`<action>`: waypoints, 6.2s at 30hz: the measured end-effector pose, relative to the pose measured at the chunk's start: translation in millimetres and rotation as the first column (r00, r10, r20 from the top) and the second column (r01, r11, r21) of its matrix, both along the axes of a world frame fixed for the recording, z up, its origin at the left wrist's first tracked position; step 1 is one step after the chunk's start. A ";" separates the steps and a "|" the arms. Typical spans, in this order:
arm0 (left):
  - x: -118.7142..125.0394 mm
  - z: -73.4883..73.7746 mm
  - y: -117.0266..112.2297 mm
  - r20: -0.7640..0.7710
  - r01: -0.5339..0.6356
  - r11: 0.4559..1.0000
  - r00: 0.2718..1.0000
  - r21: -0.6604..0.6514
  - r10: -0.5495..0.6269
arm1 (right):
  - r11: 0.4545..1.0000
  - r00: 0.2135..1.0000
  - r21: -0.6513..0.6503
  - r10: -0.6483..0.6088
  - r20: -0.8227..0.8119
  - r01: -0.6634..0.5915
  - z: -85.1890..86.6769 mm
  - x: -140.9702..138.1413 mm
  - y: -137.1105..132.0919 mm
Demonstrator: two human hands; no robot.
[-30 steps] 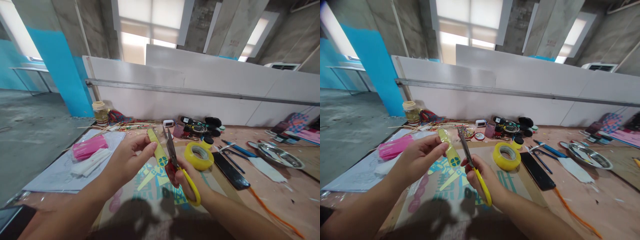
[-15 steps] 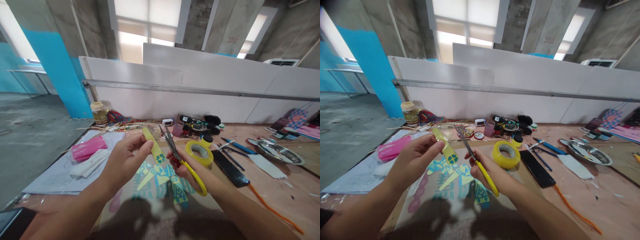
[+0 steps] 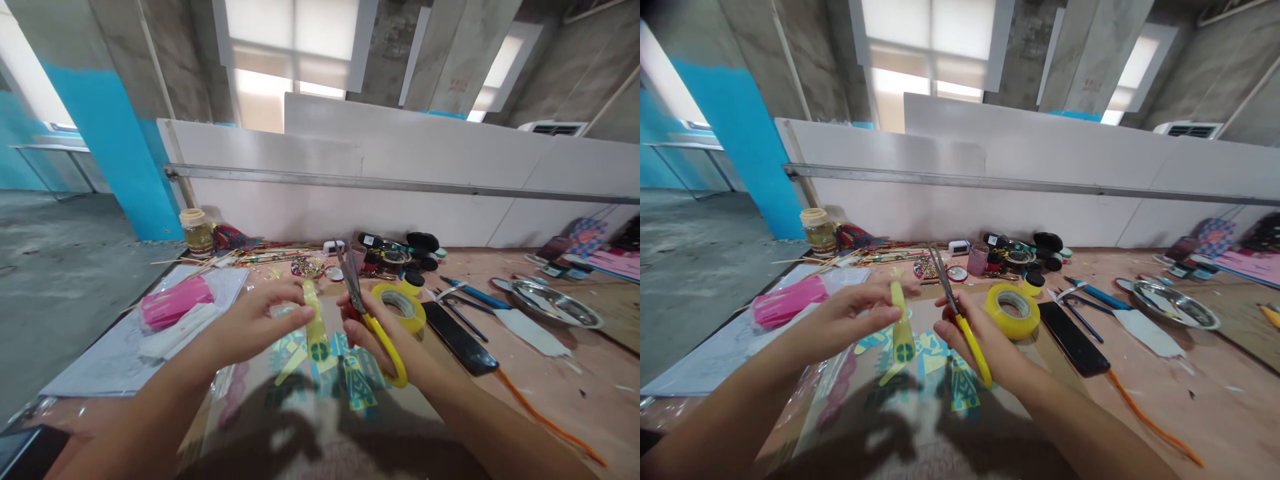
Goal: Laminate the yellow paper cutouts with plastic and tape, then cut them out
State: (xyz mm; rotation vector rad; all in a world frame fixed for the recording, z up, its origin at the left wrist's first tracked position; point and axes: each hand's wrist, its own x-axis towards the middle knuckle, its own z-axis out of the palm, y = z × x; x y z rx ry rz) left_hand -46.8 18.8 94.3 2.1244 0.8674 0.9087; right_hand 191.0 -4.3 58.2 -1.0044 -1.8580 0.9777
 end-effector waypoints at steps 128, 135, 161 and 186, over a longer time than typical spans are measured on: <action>2.3 13.5 0.7 0.175 -0.179 0.983 0.968 -0.023 0.181 | 0.994 0.874 0.105 0.048 -0.483 0.004 32.0 -32.0 24.8; 0.5 21.7 -4.3 0.426 -0.371 0.922 0.820 -0.114 0.382 | 0.985 0.947 0.147 0.129 -0.293 -0.088 13.0 -35.4 32.8; 6.3 13.5 -4.5 0.410 -0.416 0.903 0.846 0.110 0.340 | 0.959 0.930 -0.084 0.239 -0.280 -0.272 -0.1 -52.4 14.7; 18.2 7.6 -8.7 0.447 -0.472 0.879 0.802 0.068 0.396 | 0.965 0.930 -0.043 0.235 -0.284 -0.257 -2.9 -52.5 14.3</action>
